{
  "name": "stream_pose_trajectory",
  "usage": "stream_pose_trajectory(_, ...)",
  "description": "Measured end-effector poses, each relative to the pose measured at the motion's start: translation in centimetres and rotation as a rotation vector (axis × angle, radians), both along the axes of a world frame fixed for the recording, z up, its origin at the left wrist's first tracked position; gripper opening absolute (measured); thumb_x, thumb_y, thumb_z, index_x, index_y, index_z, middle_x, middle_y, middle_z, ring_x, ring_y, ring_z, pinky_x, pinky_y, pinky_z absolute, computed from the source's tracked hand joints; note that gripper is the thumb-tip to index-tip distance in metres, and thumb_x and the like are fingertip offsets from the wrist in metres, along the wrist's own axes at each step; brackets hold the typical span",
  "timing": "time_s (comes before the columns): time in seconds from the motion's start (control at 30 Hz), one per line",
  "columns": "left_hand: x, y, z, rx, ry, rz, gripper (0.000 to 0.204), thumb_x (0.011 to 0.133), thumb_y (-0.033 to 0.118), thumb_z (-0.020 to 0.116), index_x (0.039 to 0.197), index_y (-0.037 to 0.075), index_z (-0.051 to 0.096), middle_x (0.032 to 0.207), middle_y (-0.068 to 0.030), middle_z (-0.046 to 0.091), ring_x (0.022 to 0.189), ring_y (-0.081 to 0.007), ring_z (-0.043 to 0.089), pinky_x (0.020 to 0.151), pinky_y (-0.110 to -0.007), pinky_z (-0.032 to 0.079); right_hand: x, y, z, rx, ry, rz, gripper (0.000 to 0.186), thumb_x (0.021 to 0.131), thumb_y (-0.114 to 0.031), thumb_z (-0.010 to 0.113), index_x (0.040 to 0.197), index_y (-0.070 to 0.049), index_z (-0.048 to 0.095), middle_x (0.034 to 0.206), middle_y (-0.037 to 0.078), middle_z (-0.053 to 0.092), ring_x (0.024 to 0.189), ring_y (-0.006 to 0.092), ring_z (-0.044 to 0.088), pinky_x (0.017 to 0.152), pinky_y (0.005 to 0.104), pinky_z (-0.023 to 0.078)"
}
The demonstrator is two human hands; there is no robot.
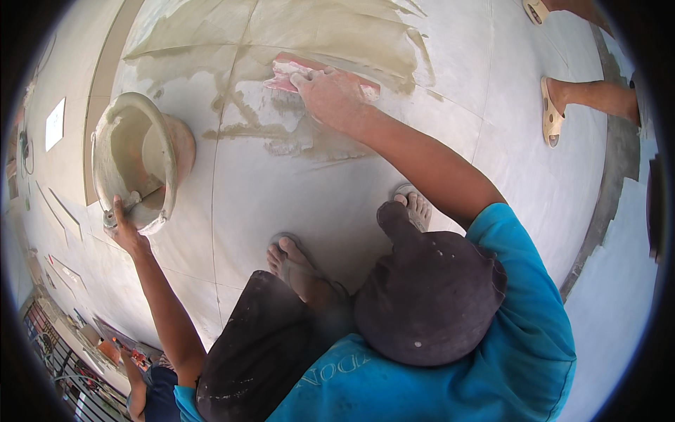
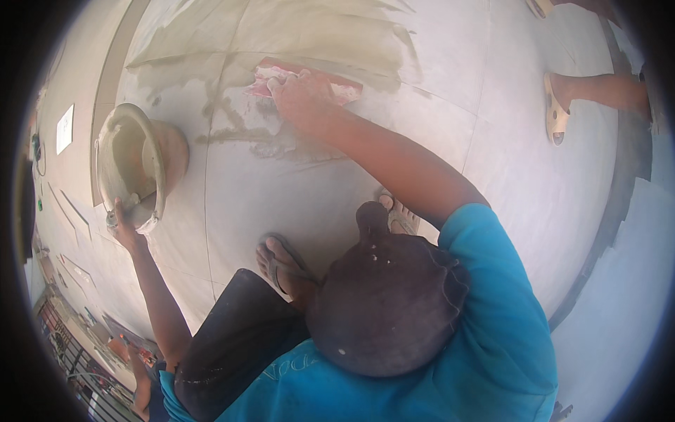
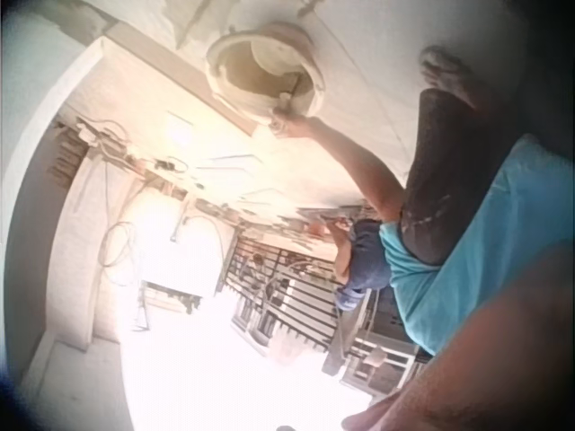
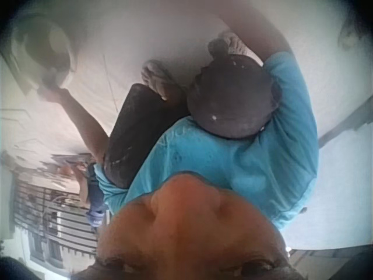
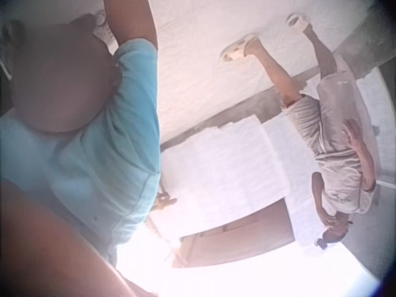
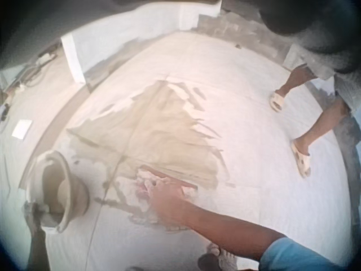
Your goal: The person scoops grout from a bucket and spreads it onto a tiled floor using a pink float. The person repeatedly applies and smooths the grout over the tile surface and grout lines.
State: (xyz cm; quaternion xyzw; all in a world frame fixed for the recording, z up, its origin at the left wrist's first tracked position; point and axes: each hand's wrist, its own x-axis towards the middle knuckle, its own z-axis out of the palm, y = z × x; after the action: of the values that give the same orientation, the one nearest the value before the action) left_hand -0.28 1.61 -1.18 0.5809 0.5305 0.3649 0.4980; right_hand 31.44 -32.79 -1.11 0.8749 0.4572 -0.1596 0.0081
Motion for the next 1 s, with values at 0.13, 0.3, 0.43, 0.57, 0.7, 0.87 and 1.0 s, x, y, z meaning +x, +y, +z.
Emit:
stream_pose_trajectory(0.13,-0.3,1.0,-0.9,-0.020,-0.002,-0.066,0.067,0.080,0.023,0.081,0.124,-0.007,0.042,0.117,-0.0210,0.057,0.101,-0.0273,0.062,0.087,-0.038,0.055,1.5,0.3,1.0,-0.023,-0.002,-0.067,0.040,0.086,-0.010,0.059,0.126,-0.012,0.054,0.100,0.011,0.070,0.095,0.0298,0.068,0.074,0.0419,0.057)
stream_pose_trajectory(0.3,-0.4,0.9,-1.1,-0.041,-0.014,-0.049,0.070,0.079,0.024,0.082,0.126,-0.007,0.040,0.120,-0.0211,0.056,0.104,-0.0275,0.060,0.089,-0.039,0.054,1.3,-2.4,3.9,-0.042,0.009,-0.142,0.045,0.084,-0.008,0.060,0.127,-0.017,0.055,0.109,0.009,0.068,0.100,0.0267,0.068,0.074,0.0413,0.057)
stream_pose_trajectory(0.43,-0.7,0.8,-0.8,-0.032,-0.002,-0.047,0.073,0.079,0.024,0.082,0.130,-0.006,0.038,0.123,-0.0209,0.054,0.107,-0.0279,0.059,0.090,-0.039,0.053,-5.6,-11.6,1.8,0.162,-0.049,0.008,0.051,0.081,-0.007,0.060,0.130,-0.022,0.058,0.124,0.004,0.063,0.115,0.0222,0.061,0.080,0.0412,0.056)
stream_pose_trajectory(0.57,0.1,0.8,-1.0,-0.030,-0.015,-0.002,0.070,0.079,0.024,0.081,0.128,-0.006,0.042,0.120,-0.0201,0.056,0.105,-0.0282,0.060,0.090,-0.039,0.054,-9.7,-16.4,0.4,0.076,-0.067,-0.011,0.052,0.083,-0.008,0.059,0.131,-0.024,0.057,0.132,0.002,0.058,0.124,0.0200,0.054,0.083,0.0407,0.056)
stream_pose_trajectory(0.7,-1.3,1.9,-1.8,-0.074,-0.054,-0.045,0.056,0.083,0.022,0.077,0.121,-0.009,0.050,0.114,-0.0196,0.060,0.098,-0.0266,0.064,0.084,-0.038,0.056,-5.4,-12.9,-0.5,0.033,-0.168,-0.041,0.055,0.083,-0.007,0.060,0.135,-0.026,0.055,0.128,0.002,0.060,0.118,0.0196,0.057,0.080,0.0381,0.056)
stream_pose_trajectory(0.87,-0.8,1.3,-1.1,-0.093,-0.021,-0.028,0.060,0.082,0.023,0.079,0.122,-0.009,0.048,0.115,-0.0199,0.059,0.099,-0.0266,0.063,0.083,-0.038,0.056,0.1,-9.9,-0.5,-0.009,-0.157,-0.093,0.059,0.082,-0.006,0.060,0.137,-0.027,0.053,0.122,-0.001,0.063,0.107,0.0198,0.063,0.071,0.0364,0.057)
stream_pose_trajectory(1.0,0.1,1.3,-1.6,-0.045,0.018,-0.019,0.065,0.079,0.026,0.081,0.122,-0.008,0.046,0.115,-0.0200,0.058,0.100,-0.0272,0.062,0.085,-0.039,0.055,2.4,-10.0,-1.1,0.073,-0.177,-0.076,0.062,0.082,-0.004,0.059,0.138,-0.030,0.051,0.112,0.000,0.067,0.096,0.0223,0.067,0.067,0.0380,0.057)
